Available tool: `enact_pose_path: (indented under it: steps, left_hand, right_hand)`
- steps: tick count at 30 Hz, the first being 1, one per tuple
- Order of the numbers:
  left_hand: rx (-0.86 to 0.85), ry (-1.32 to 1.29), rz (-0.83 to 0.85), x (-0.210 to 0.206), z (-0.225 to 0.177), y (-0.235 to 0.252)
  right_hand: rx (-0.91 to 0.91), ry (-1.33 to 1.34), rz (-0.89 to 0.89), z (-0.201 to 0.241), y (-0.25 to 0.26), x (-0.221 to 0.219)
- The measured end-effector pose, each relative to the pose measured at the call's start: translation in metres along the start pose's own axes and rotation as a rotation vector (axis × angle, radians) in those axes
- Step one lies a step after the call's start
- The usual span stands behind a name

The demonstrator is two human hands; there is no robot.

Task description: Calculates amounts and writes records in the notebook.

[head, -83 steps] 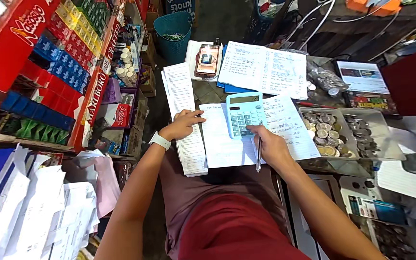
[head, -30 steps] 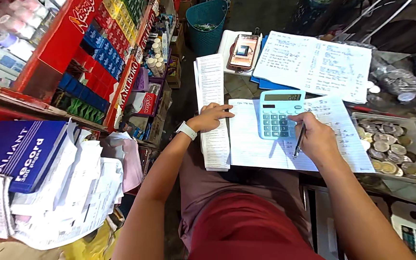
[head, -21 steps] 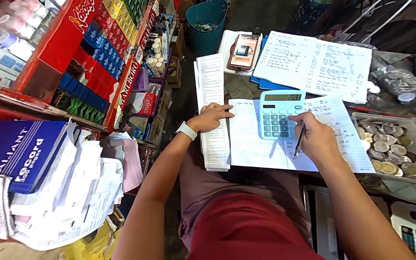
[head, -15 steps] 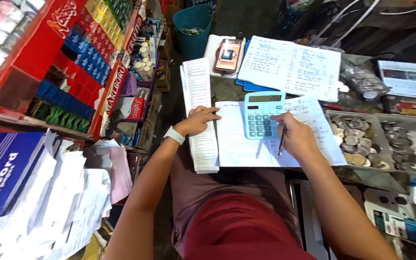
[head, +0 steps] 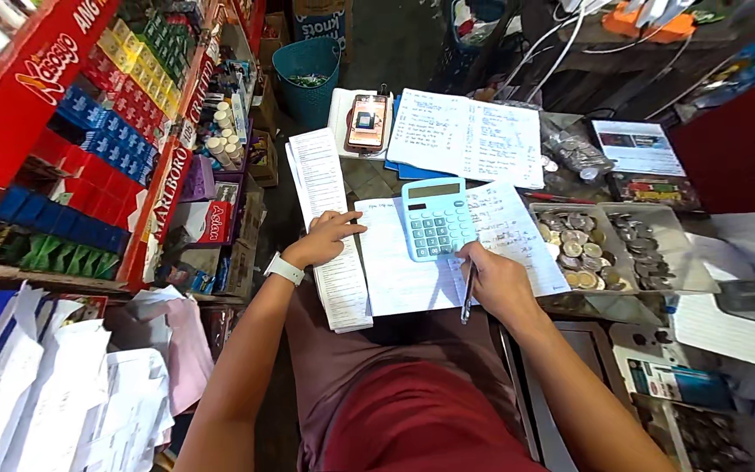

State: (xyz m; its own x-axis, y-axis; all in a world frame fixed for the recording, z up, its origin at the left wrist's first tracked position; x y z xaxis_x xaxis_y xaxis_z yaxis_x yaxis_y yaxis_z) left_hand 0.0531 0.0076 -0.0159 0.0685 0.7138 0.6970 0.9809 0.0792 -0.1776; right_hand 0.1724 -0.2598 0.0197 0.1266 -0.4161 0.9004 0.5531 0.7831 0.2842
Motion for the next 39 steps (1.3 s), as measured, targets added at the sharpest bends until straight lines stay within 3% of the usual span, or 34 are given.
enact_pose_path:
  steps: [5, 14, 19, 23, 27, 30, 32, 34, 37, 39]
  left_hand:
    - [-0.001, -0.012, 0.001, -0.001, 0.001, 0.000]
    - [0.014, -0.023, 0.012, -0.004, 0.007, 0.002]
    - [0.015, -0.022, 0.020, -0.004, 0.007, 0.003]
    - [0.015, -0.022, 0.015, -0.005, 0.005, 0.002]
    - [0.021, -0.034, 0.001, -0.008, 0.007, 0.003]
    - [0.042, -0.057, 0.022, -0.007, 0.005, 0.002]
    - [0.023, -0.063, 0.013, -0.008, 0.005, 0.003]
    - [0.014, -0.052, 0.019, -0.007, 0.004, 0.003]
    - [-0.009, -0.035, 0.015, -0.008, 0.004, 0.002]
    - [-0.023, -0.031, 0.003, -0.008, 0.005, 0.002]
  right_hand:
    - [-0.150, 0.096, -0.131, 0.012, 0.021, -0.004]
    - [-0.404, 0.042, -0.028, 0.010, 0.075, -0.047]
    - [-0.397, 0.071, -0.005, 0.005, 0.101, -0.036]
    - [-0.380, 0.105, -0.091, -0.016, 0.163, -0.019]
    - [-0.451, 0.040, -0.047, -0.063, 0.216, -0.038]
    - [-0.423, 0.018, 0.000, -0.057, 0.223, -0.041]
    - [-0.307, 0.142, -0.056, -0.020, 0.213, -0.034]
    - [-0.185, 0.536, 0.029, 0.019, 0.197, -0.049]
    - [-0.183, 1.040, 0.283, 0.050, 0.172, -0.098]
    - [-0.241, 1.170, 0.248, 0.050, 0.165, -0.117]
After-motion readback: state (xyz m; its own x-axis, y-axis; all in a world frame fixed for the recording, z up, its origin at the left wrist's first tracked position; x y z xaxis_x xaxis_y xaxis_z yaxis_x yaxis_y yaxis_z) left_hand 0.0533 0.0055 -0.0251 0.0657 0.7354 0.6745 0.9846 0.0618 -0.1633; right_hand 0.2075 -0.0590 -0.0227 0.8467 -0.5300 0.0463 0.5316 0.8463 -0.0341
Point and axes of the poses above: each hand's wrist, its own y-axis towards the middle knuckle, its own x-axis out of the back of the hand, z = x × y, the point moved 6 cm from there along y, towards the middle knuckle, and after that the axes turned 2 degrees about x, right-handed, at the moved point
